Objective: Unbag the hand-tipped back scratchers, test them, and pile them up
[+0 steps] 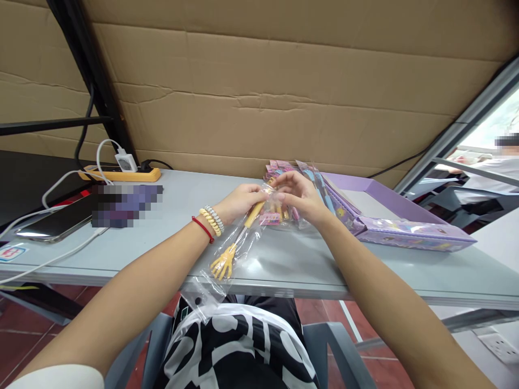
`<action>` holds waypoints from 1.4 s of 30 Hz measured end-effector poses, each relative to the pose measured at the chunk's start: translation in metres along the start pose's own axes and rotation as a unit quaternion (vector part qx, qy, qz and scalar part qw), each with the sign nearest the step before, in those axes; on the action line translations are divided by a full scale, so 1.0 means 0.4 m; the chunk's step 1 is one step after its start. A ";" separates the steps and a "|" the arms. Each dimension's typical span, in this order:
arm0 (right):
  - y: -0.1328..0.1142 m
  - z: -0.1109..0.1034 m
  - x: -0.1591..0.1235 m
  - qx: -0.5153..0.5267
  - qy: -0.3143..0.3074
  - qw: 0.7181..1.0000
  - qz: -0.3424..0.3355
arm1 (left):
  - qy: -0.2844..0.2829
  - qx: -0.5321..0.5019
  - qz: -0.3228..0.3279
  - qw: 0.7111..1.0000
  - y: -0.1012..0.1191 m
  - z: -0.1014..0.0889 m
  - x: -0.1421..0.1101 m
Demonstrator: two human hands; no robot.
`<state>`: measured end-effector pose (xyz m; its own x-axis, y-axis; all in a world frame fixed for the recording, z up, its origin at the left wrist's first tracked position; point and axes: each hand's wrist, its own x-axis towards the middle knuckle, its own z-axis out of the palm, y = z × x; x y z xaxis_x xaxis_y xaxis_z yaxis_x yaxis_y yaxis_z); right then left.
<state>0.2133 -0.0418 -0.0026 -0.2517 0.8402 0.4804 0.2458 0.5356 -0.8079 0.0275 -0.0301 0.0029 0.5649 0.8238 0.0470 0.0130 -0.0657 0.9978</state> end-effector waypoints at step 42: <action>-0.019 -0.026 0.000 0.129 -0.308 0.920 0.204 | -0.142 -0.015 -0.036 0.989 -0.028 0.002 -0.006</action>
<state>0.2211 -0.0451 0.0070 -0.6898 0.7169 -0.1010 0.2276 0.0822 -0.9703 0.0268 -0.0317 -0.0083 0.7729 0.6335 -0.0359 0.0394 0.0087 0.9992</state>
